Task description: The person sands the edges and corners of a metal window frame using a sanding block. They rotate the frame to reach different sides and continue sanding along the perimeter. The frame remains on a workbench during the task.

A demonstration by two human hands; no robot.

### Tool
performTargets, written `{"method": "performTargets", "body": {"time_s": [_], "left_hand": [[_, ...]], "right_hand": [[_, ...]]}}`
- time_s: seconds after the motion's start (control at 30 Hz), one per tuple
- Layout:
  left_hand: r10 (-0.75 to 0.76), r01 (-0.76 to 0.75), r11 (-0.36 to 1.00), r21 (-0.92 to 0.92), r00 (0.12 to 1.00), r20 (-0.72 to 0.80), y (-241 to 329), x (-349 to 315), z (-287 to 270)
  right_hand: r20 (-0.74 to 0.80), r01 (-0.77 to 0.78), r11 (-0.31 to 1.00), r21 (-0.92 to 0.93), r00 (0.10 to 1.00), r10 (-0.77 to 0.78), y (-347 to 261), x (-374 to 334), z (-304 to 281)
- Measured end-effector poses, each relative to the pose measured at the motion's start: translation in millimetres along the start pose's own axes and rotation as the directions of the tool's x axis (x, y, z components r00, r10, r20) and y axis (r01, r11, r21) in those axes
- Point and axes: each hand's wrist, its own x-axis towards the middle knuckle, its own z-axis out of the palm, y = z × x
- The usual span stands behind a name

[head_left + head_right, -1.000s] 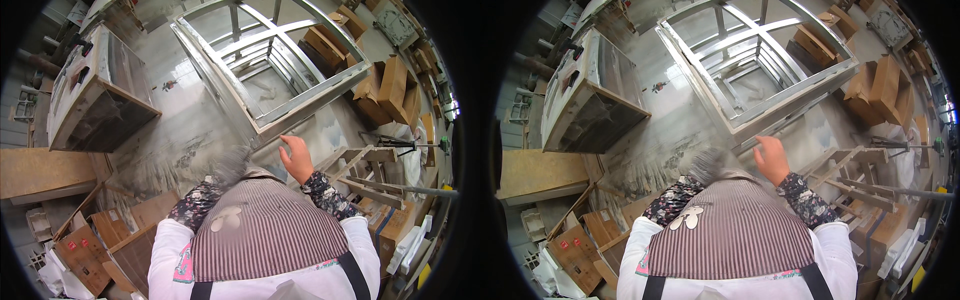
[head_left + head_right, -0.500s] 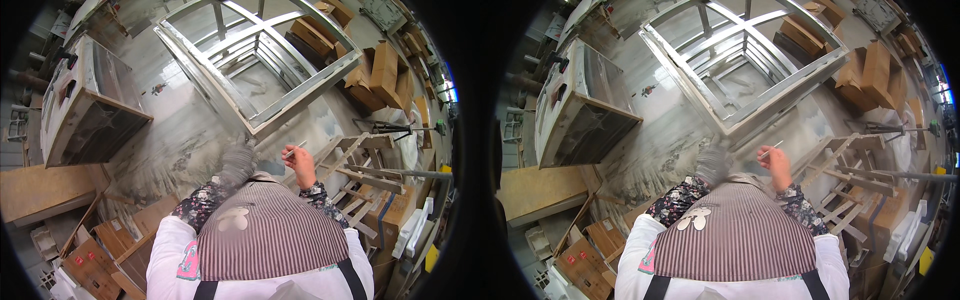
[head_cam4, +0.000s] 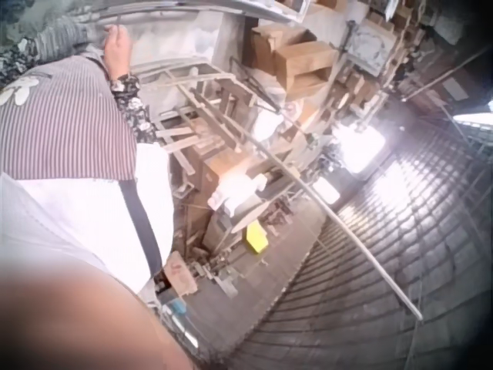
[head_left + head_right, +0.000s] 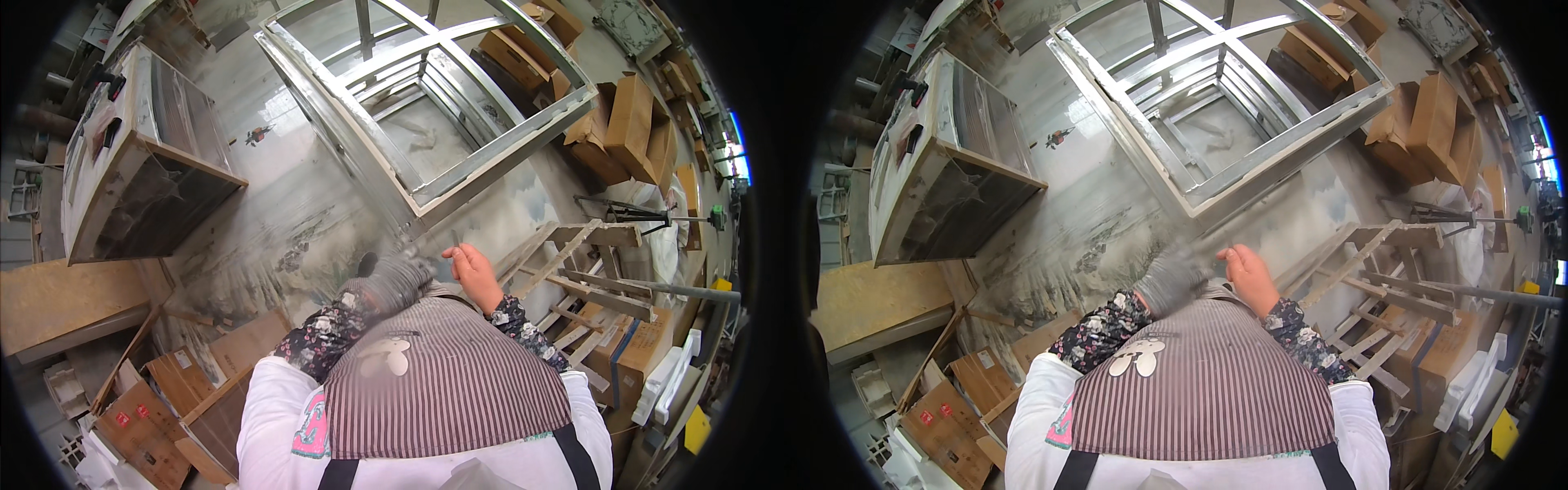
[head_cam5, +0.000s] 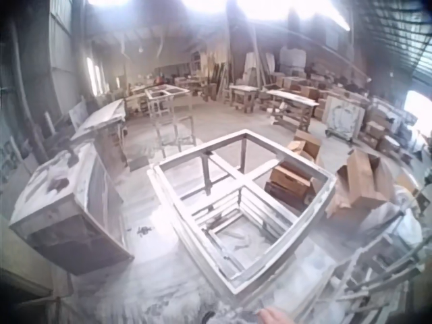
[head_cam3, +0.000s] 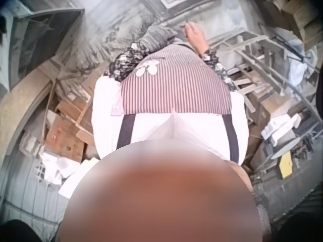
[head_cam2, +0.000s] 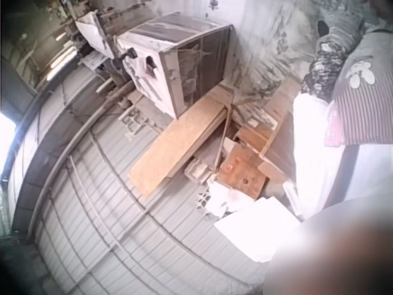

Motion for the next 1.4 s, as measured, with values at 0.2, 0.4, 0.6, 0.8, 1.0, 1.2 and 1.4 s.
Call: {"method": "performTargets", "body": {"time_s": [0.2, 0.4, 0.6, 0.8, 1.0, 1.2, 1.4], "left_hand": [[-0.353, 0.247, 0.906, -0.344, 0.889, -0.292, -12, -8, 7], [-0.150, 0.126, 0.987, -0.098, 0.941, -0.304, -44, -9, 8], [-0.082, 0.059, 0.996, -0.064, 0.884, -0.461, -65, 6, 11], [-0.010, -0.004, 1.000, -0.028, 0.875, -0.483, -81, 25, 14], [0.033, -0.043, 0.999, -0.019, 0.923, -0.383, -95, 24, 14], [0.126, -0.126, 0.992, 0.022, 0.930, -0.345, -101, 33, 15], [0.144, -0.149, 0.989, 0.009, 0.938, -0.316, -102, 33, 12]], "right_hand": [[0.010, 0.250, 0.802, -0.542, 0.956, -0.292, -17, 14, 23], [0.118, 0.283, 0.663, -0.693, 0.952, -0.284, -36, 24, 41], [-0.057, 0.401, 0.598, -0.694, 0.797, -0.601, -46, 25, 40], [-0.101, 0.394, 0.538, -0.745, 0.731, -0.675, -44, 32, 42], [-0.127, 0.371, 0.527, -0.765, 0.715, -0.687, -34, 41, 51], [-0.130, 0.335, 0.536, -0.775, 0.746, -0.653, -28, 45, 52], [-0.141, 0.328, 0.582, -0.744, 0.775, -0.617, -30, 47, 50]]}}
